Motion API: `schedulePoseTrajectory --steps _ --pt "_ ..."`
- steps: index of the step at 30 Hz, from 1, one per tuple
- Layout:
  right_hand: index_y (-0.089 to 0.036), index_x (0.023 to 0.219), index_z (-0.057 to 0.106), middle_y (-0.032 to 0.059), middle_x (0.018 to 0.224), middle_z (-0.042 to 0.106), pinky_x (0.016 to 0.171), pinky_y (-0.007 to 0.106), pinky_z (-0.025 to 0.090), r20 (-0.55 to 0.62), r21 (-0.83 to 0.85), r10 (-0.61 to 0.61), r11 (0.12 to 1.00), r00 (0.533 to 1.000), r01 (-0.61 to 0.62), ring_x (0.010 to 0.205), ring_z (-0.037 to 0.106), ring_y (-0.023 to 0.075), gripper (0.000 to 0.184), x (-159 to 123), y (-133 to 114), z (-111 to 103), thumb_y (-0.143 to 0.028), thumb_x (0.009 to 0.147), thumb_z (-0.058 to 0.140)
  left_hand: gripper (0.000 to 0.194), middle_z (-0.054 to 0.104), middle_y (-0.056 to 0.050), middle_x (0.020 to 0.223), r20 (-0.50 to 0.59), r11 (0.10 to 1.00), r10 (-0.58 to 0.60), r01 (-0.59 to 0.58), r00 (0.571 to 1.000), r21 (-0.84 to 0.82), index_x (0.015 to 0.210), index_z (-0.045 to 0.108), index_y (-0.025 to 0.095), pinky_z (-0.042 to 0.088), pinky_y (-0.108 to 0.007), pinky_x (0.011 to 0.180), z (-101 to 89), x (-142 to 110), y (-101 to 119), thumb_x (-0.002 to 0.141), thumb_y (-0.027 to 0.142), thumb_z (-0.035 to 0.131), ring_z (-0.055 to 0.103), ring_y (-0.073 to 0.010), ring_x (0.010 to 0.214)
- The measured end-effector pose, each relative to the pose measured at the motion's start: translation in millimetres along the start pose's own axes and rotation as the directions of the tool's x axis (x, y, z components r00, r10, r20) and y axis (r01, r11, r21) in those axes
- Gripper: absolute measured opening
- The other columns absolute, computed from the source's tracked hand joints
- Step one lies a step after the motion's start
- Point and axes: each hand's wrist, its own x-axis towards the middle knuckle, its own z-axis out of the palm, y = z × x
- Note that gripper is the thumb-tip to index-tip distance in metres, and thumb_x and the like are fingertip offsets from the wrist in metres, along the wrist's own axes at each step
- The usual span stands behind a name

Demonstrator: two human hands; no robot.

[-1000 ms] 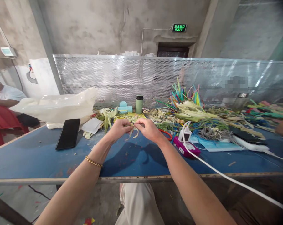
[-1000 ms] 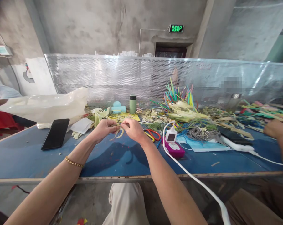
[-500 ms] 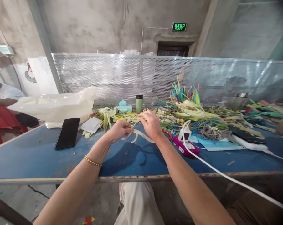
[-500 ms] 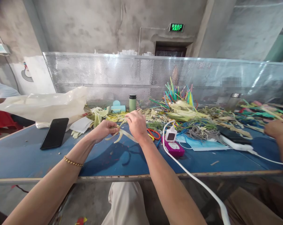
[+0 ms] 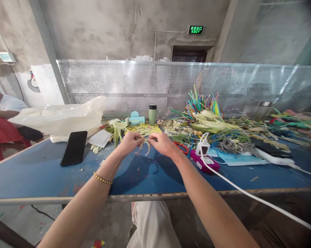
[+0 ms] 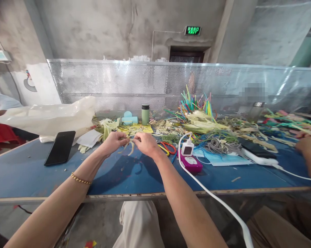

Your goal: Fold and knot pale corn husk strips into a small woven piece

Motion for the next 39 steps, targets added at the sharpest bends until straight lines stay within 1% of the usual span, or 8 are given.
schedulePoseTrajectory --steps 11,20,23,27,30,33,35,39 --pt "-0.018 0.07 0.066 0.0026 0.066 0.065 0.06 0.026 0.035 -0.019 -0.019 -0.014 1.0 1.0 0.014 0.061 0.053 0.0142 0.019 0.6 0.5 -0.5 -0.017 0.087 0.057 0.025 0.054 0.0 0.051 0.004 0.999 -0.018 0.018 1.0 -0.037 0.055 0.061 0.014 0.033 -0.024 0.053 1.9 3.1 -6.2 0.072 0.032 0.062 0.045 -0.0112 0.053" --pt "-0.018 0.08 0.07 0.0027 0.068 0.067 0.06 0.026 0.037 -0.003 0.013 -0.047 0.999 0.999 0.047 0.061 0.055 0.0142 0.012 0.7 3.1 -0.1 -0.019 0.086 0.06 0.028 0.052 0.0 0.05 -0.013 0.998 -0.038 0.038 0.999 -0.04 0.051 0.059 0.015 0.032 -0.024 0.05 2.3 4.0 -7.7 0.07 0.035 0.065 0.043 -0.0104 0.051" --pt "-0.018 0.092 0.071 0.0038 0.077 0.07 0.065 0.026 0.041 -0.024 0.05 -0.054 0.997 0.998 0.055 0.069 0.06 0.0159 0.01 0.6 3.3 -0.1 -0.019 0.084 0.064 0.027 0.053 0.0 0.049 -0.034 0.996 -0.061 0.058 0.998 -0.071 0.051 0.059 0.015 0.033 -0.024 0.051 2.4 3.6 -7.2 0.069 0.034 0.065 0.044 -0.0105 0.051" --pt "-0.018 0.106 0.068 0.0063 0.096 0.069 0.078 0.028 0.045 -0.045 0.095 -0.178 0.979 0.983 0.181 0.087 0.062 0.0178 0.025 -0.1 0.4 -1.7 -0.016 0.081 0.067 0.027 0.051 0.001 0.046 -0.066 0.99 -0.1 0.092 0.993 -0.111 0.049 0.056 0.016 0.031 -0.024 0.048 2.3 2.6 -5.8 0.067 0.033 0.067 0.043 -0.0101 0.048" --pt "-0.018 0.102 0.069 0.0073 0.097 0.067 0.082 0.03 0.045 -0.079 0.044 -0.25 0.966 0.965 0.254 0.089 0.059 0.0189 0.021 0.5 -1.9 -2.6 -0.023 0.082 0.069 0.025 0.051 0.001 0.046 -0.082 0.983 -0.127 0.115 0.988 -0.146 0.049 0.056 0.016 0.032 -0.024 0.048 2.5 1.8 -4.0 0.066 0.032 0.066 0.043 -0.0098 0.047" --pt "-0.018 0.083 0.07 0.007 0.087 0.068 0.081 0.03 0.043 -0.146 -0.009 -0.216 0.976 0.965 0.217 0.085 0.059 0.0188 0.007 2.0 -1.5 -2.6 -0.022 0.085 0.065 0.023 0.052 0.001 0.048 -0.07 0.973 -0.146 0.131 0.987 -0.189 0.052 0.058 0.015 0.034 -0.024 0.049 3.1 0.9 -1.9 0.065 0.032 0.066 0.044 -0.01 0.048" --pt "-0.017 0.074 0.069 0.0063 0.082 0.068 0.079 0.029 0.042 -0.172 -0.016 -0.17 0.985 0.97 0.17 0.082 0.059 0.018 0.014 2.7 -1.1 -2.9 -0.019 0.086 0.062 0.023 0.053 0.0 0.049 -0.058 0.97 -0.147 0.132 0.987 -0.205 0.053 0.059 0.015 0.036 -0.024 0.05 3.3 0.4 -0.5 0.065 0.033 0.067 0.046 -0.0102 0.049" --pt "-0.016 0.072 0.068 0.0035 0.07 0.066 0.063 0.025 0.037 -0.167 0.011 -0.046 0.999 0.985 0.049 0.067 0.055 0.0147 0.018 2.3 -3.1 -3.9 -0.021 0.086 0.059 0.024 0.055 0.0 0.051 -0.022 0.974 -0.113 0.106 0.993 -0.202 0.055 0.06 0.014 0.037 -0.024 0.052 3.3 -0.2 1.1 0.067 0.034 0.066 0.046 -0.0102 0.05"
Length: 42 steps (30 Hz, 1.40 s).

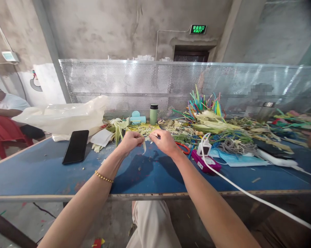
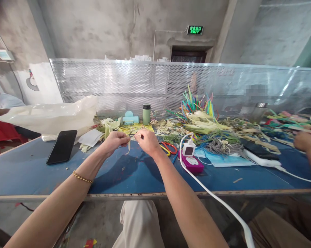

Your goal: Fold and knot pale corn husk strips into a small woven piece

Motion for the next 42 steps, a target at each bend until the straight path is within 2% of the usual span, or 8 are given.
schedulePoseTrajectory --steps 5,10,13,18,26,32,38,42 --pt "-0.016 0.065 0.065 0.0012 0.057 0.06 0.056 0.025 0.032 -0.011 0.011 0.082 0.997 0.997 -0.082 0.056 0.049 0.0123 0.022 0 0 2 -0.024 0.085 0.059 0.023 0.056 -0.001 0.05 0.005 1.0 0.004 -0.004 1.0 0.027 0.054 0.06 0.015 0.037 -0.024 0.051 -0.6 0 2 0.068 0.032 0.065 0.047 -0.0098 0.049" --pt "-0.016 0.066 0.064 0.0036 0.061 0.066 0.053 0.025 0.043 0.174 0.291 0.202 0.925 0.964 -0.246 0.054 0.06 0.0149 0.026 -1 8 5 -0.037 0.08 0.067 0.02 0.06 -0.003 0.051 -0.044 0.995 -0.088 0.087 0.995 -0.041 0.052 0.059 0.015 0.038 -0.023 0.05 -0.8 0 5 0.066 0.027 0.065 0.048 -0.009 0.047" --pt "-0.015 0.067 0.064 0.0039 0.061 0.067 0.052 0.025 0.047 0.219 0.366 0.226 0.883 0.949 -0.295 0.051 0.061 0.0149 0.022 -2 7 1 -0.033 0.079 0.068 0.017 0.06 -0.003 0.05 -0.099 0.984 -0.151 0.14 0.984 -0.111 0.051 0.059 0.014 0.036 -0.022 0.047 -1.4 1 6 0.065 0.024 0.062 0.048 -0.0091 0.046" --pt "-0.014 0.089 0.066 0.0025 0.066 0.068 0.049 0.022 0.047 0.202 0.423 0.131 0.882 0.971 -0.207 0.048 0.061 0.0115 0.015 -4 -6 -6 -0.024 0.085 0.056 0.013 0.06 -0.004 0.051 -0.161 0.95 -0.251 0.21 0.955 -0.232 0.051 0.059 0.013 0.033 -0.022 0.043 -4.1 2 7 0.061 0.021 0.062 0.051 -0.0106 0.046" --pt "-0.017 0.121 0.058 -0.003 0.068 0.066 0.05 0.021 0.048 0.321 0.473 -0.081 0.877 0.944 -0.085 0.048 0.06 0.0097 0.048 -7 -14 -10 -0.004 0.076 0.046 0.01 0.056 -0.003 0.049 -0.095 0.896 -0.344 0.296 0.934 -0.332 0.051 0.056 0.013 0.032 -0.023 0.042 -4.5 -1 13 0.057 0.017 0.063 0.049 -0.0096 0.042" --pt "-0.02 0.101 0.067 -0.0032 0.069 0.065 0.053 0.021 0.045 0.3 0.33 -0.144 0.943 0.943 0.039 0.047 0.058 0.0078 0.032 -9 -1 -3 -0.004 0.081 0.047 0.015 0.051 -0.002 0.045 -0.042 0.923 -0.332 0.316 0.942 -0.221 0.046 0.053 0.014 0.026 -0.023 0.041 -3.8 -2 14 0.058 0.016 0.062 0.048 -0.0095 0.041" --pt "-0.021 0.099 0.067 -0.0025 0.077 0.07 0.058 0.023 0.046 0.256 0.249 -0.164 0.963 0.953 0.099 0.047 0.059 0.0081 0.021 -9 3 0 -0.009 0.088 0.053 0.015 0.054 -0.003 0.046 -0.035 0.924 -0.342 0.329 0.939 -0.192 0.046 0.055 0.013 0.024 -0.023 0.04 -5.2 -3 15 0.06 0.016 0.061 0.046 -0.0087 0.041" --pt "-0.02 0.089 0.073 0.0031 0.084 0.07 0.065 0.025 0.047 0.147 0.056 -0.31 0.951 0.939 0.305 0.065 0.063 0.0128 0.016 -7 -2 -1 -0.019 0.092 0.058 0.013 0.055 -0.003 0.048 -0.019 0.899 -0.386 0.371 0.922 -0.232 0.048 0.056 0.012 0.025 -0.023 0.04 -5.8 -2 14 0.06 0.015 0.061 0.048 -0.0092 0.041"
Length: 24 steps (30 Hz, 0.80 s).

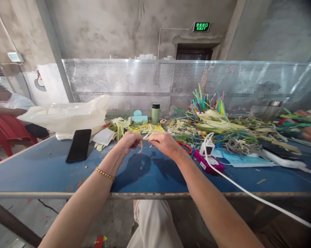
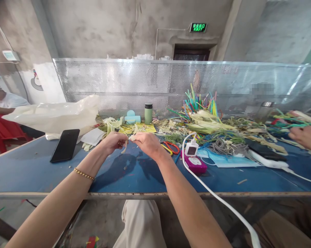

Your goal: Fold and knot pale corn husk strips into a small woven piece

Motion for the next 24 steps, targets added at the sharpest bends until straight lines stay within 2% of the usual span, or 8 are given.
schedulePoseTrajectory --steps 2,4,7,10,12,14,19,24 --pt "-0.019 0.082 0.074 0.0074 0.094 0.068 0.07 0.028 0.047 -0.045 -0.146 -0.101 0.985 0.994 0.093 0.081 0.064 0.017 0.019 2 -5 0 -0.02 0.092 0.057 0.014 0.053 -0.002 0.047 -0.012 1.0 -0.025 0.025 1.0 -0.013 0.048 0.054 0.013 0.024 -0.023 0.039 0.4 1 0 0.06 0.015 0.061 0.047 -0.0091 0.04" --pt "-0.019 0.08 0.074 0.0093 0.101 0.066 0.076 0.03 0.048 -0.04 -0.234 -0.189 0.957 0.981 0.175 0.092 0.062 0.0197 0.023 3 -10 2 -0.017 0.093 0.055 0.014 0.051 -0.001 0.045 -0.025 0.999 -0.04 0.04 0.999 -0.022 0.048 0.053 0.013 0.023 -0.023 0.039 0.7 2 0 0.059 0.014 0.061 0.046 -0.0087 0.039" --pt "-0.02 0.091 0.074 0.0081 0.108 0.067 0.082 0.03 0.048 -0.011 -0.195 -0.251 0.95 0.968 0.244 0.098 0.061 0.0184 0.025 3 -9 8 -0.013 0.095 0.05 0.014 0.049 0.0 0.044 -0.035 0.999 -0.037 0.036 0.999 -0.024 0.047 0.052 0.014 0.022 -0.023 0.038 0.8 2 -1 0.058 0.013 0.061 0.046 -0.0087 0.039" --pt "-0.02 0.097 0.073 0.0065 0.095 0.069 0.077 0.028 0.049 -0.105 -0.068 -0.16 0.986 0.981 0.154 0.088 0.064 0.0164 0.022 3 1 15 -0.016 0.095 0.051 0.015 0.051 -0.001 0.044 0.021 1.0 -0.001 0.002 1.0 -0.015 0.047 0.052 0.014 0.025 -0.022 0.04 0.7 1 -2 0.059 0.014 0.061 0.046 -0.0083 0.04" --pt "-0.02 0.092 0.074 0.0051 0.084 0.068 0.074 0.028 0.049 -0.216 0.021 -0.059 0.998 0.975 0.065 0.079 0.063 0.0161 0.017 4 7 18 -0.02 0.094 0.056 0.014 0.055 -0.003 0.046 0.088 0.999 0.047 -0.048 0.995 0.01 0.049 0.055 0.013 0.027 -0.022 0.042 1.1 0 -2 0.061 0.016 0.063 0.046 -0.0078 0.041" --pt "-0.019 0.085 0.073 0.0046 0.079 0.067 0.07 0.028 0.048 -0.261 0.066 0.029 0.998 0.965 -0.012 0.074 0.062 0.016 0.013 5 10 19 -0.022 0.09 0.062 0.013 0.058 -0.004 0.048 0.112 0.993 0.093 -0.1 0.989 0.06 0.051 0.059 0.013 0.029 -0.022 0.043 1.6 -1 -1 0.062 0.018 0.064 0.047 -0.0079 0.042" --pt "-0.018 0.085 0.072 0.0018 0.07 0.065 0.054 0.025 0.044 -0.2 0.219 0.211 0.961 0.957 -0.166 0.055 0.055 0.0124 0.011 6 5 17 -0.027 0.084 0.068 0.011 0.061 -0.004 0.051 0.078 0.979 0.135 -0.145 0.988 0.141 0.054 0.061 0.012 0.029 -0.02 0.043 2.6 0 -2 0.063 0.019 0.061 0.051 -0.009 0.045" --pt "-0.018 0.078 0.071 0.0006 0.066 0.066 0.046 0.024 0.042 -0.17 0.387 0.337 0.887 0.926 -0.252 0.043 0.051 0.0099 0.013 5 6 19 -0.028 0.083 0.067 0.012 0.059 -0.003 0.048 0.073 0.951 0.198 -0.209 0.978 0.227 0.053 0.061 0.013 0.03 -0.02 0.043 4.5 -1 -3 0.064 0.019 0.061 0.05 -0.009 0.045"
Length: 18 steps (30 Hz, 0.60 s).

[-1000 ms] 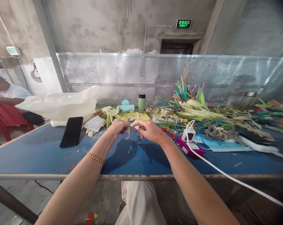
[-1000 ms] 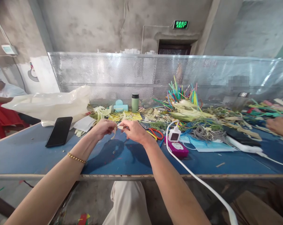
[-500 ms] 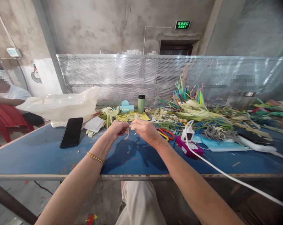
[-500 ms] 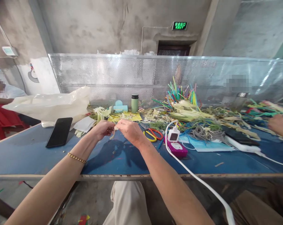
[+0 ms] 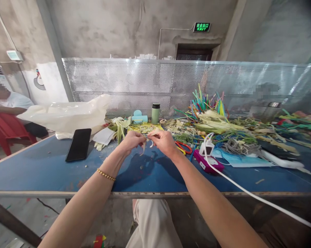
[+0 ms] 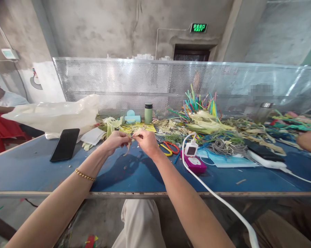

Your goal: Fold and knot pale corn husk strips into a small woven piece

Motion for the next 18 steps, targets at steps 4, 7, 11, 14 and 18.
schedulePoseTrajectory --steps 4,7,11,14,18 --pt "-0.018 0.079 0.073 0.0038 0.077 0.068 0.053 0.025 0.046 -0.01 -0.017 -0.117 0.993 0.993 0.117 0.055 0.057 0.0122 0.013 0.2 2.8 0.7 -0.028 0.084 0.067 0.013 0.058 -0.004 0.048 0.021 0.994 -0.042 0.044 0.999 -0.101 0.052 0.06 0.013 0.03 -0.021 0.042 -0.5 -0.4 -0.2 0.062 0.02 0.061 0.048 -0.0088 0.042" --pt "-0.019 0.084 0.076 0.005 0.083 0.065 0.063 0.026 0.047 0.01 -0.086 -0.287 0.954 0.958 0.287 0.071 0.061 0.0144 0.013 -0.1 2.7 0.4 -0.028 0.087 0.066 0.014 0.054 -0.002 0.045 0.012 0.964 -0.139 0.138 0.99 -0.226 0.047 0.055 0.014 0.026 -0.022 0.039 -1.6 1.2 -1.1 0.058 0.019 0.062 0.045 -0.0085 0.039" --pt "-0.022 0.088 0.076 0.0037 0.083 0.065 0.069 0.027 0.048 0.084 -0.119 -0.361 0.922 0.929 0.369 0.075 0.061 0.0142 0.013 -0.7 3.7 0.6 -0.029 0.089 0.065 0.019 0.048 0.001 0.042 -0.042 0.924 -0.201 0.175 0.979 -0.341 0.045 0.049 0.015 0.023 -0.022 0.038 -1.8 2.6 -1.1 0.055 0.016 0.065 0.042 -0.0072 0.038" --pt "-0.022 0.089 0.076 0.004 0.085 0.066 0.071 0.027 0.048 0.106 -0.111 -0.379 0.914 0.919 0.389 0.078 0.063 0.0144 0.013 -1.3 4.6 0.9 -0.025 0.09 0.064 0.019 0.047 0.002 0.042 -0.077 0.915 -0.2 0.159 0.977 -0.37 0.046 0.049 0.016 0.026 -0.022 0.039 -1.7 1.6 0.2 0.055 0.016 0.066 0.041 -0.0073 0.039" --pt "-0.021 0.09 0.077 0.0042 0.085 0.067 0.071 0.027 0.048 0.107 -0.112 -0.372 0.917 0.922 0.383 0.078 0.063 0.0144 0.013 -2.1 4.6 0.6 -0.021 0.089 0.064 0.02 0.048 0.002 0.042 -0.089 0.932 -0.166 0.127 0.982 -0.339 0.047 0.05 0.016 0.026 -0.022 0.04 -2.3 -0.3 1.5 0.056 0.018 0.068 0.041 -0.0075 0.04"
